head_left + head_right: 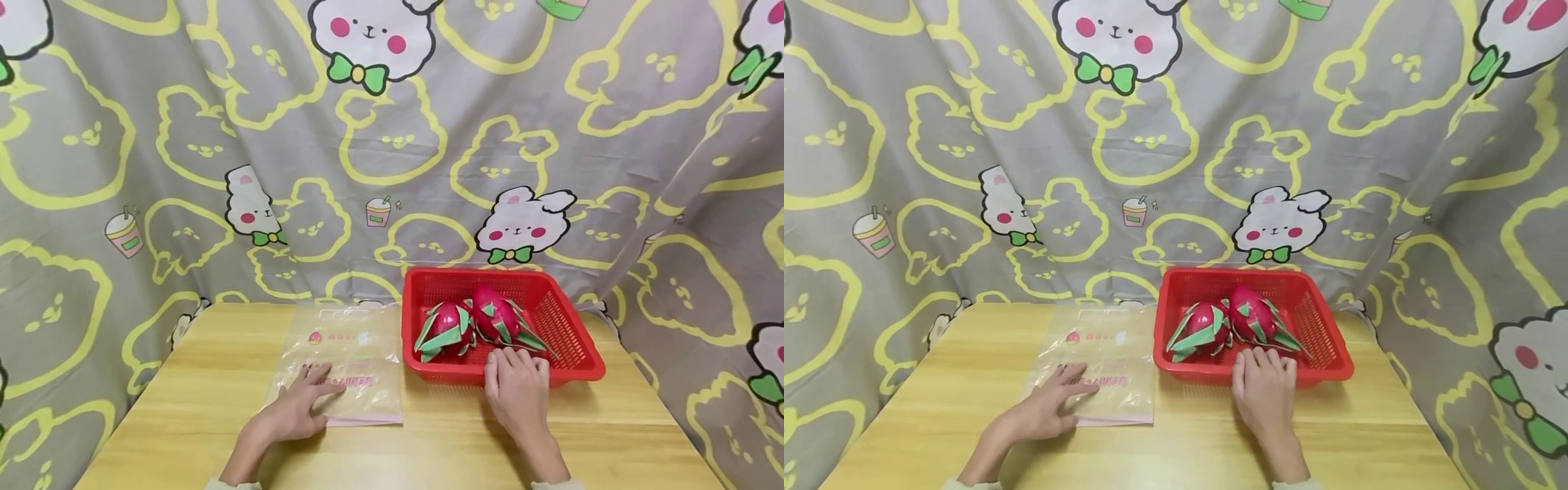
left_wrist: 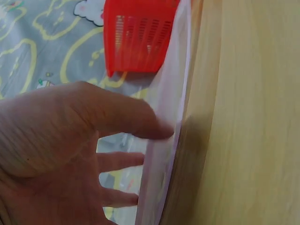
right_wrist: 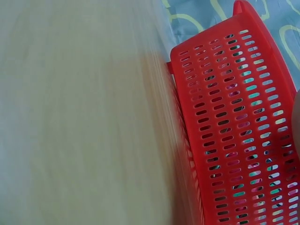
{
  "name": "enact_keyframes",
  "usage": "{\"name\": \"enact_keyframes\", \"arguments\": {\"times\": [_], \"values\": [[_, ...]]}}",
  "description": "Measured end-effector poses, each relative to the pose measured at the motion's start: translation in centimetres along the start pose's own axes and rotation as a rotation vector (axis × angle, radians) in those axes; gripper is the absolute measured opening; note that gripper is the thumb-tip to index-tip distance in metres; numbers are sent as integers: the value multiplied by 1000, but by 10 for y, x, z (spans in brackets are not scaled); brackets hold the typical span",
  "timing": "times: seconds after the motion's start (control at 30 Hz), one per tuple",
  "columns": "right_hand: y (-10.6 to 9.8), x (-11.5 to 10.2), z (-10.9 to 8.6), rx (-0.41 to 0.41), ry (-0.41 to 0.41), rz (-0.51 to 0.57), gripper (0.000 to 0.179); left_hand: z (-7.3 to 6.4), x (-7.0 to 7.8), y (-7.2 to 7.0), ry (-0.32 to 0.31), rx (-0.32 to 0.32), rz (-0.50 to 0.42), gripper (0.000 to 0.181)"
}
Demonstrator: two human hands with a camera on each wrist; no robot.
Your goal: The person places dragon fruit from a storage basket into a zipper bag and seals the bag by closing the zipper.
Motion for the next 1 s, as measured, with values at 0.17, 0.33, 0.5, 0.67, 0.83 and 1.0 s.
{"name": "enact_keyframes", "arguments": {"times": [0.17, 0.33, 0.5, 0.67, 0.83, 1.0], "values": [[0, -5, -2, -44, -21, -6, 37, -5, 3, 7, -74, 27, 37, 80], [-1, -8, 1, -133, -19, -9, 34, -4, 5, 9, -121, 56, 91, 67], [-4, -6, 5, -183, -17, -30, 31, 2, 13, 7, 0, 86, 96, 42], [-1, -7, 6, -234, -19, -39, 29, 3, 17, 1, 144, 82, 46, 28], [-1, -7, -2, -265, 5, -60, 26, 3, 22, 0, 219, 81, 11, 27], [-3, -8, 5, -206, -20, -51, 27, 2, 29, -10, 258, 221, 49, 25]]}}
Point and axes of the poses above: each hand's wrist, its own z-axis towards the middle knuckle, its own y-axis out of the palm, x = y × z, the point moved 6 cm from there along z, towards the middle knuckle, and after that the axes turned 6 degrees about -y, right-handed, at the moved point
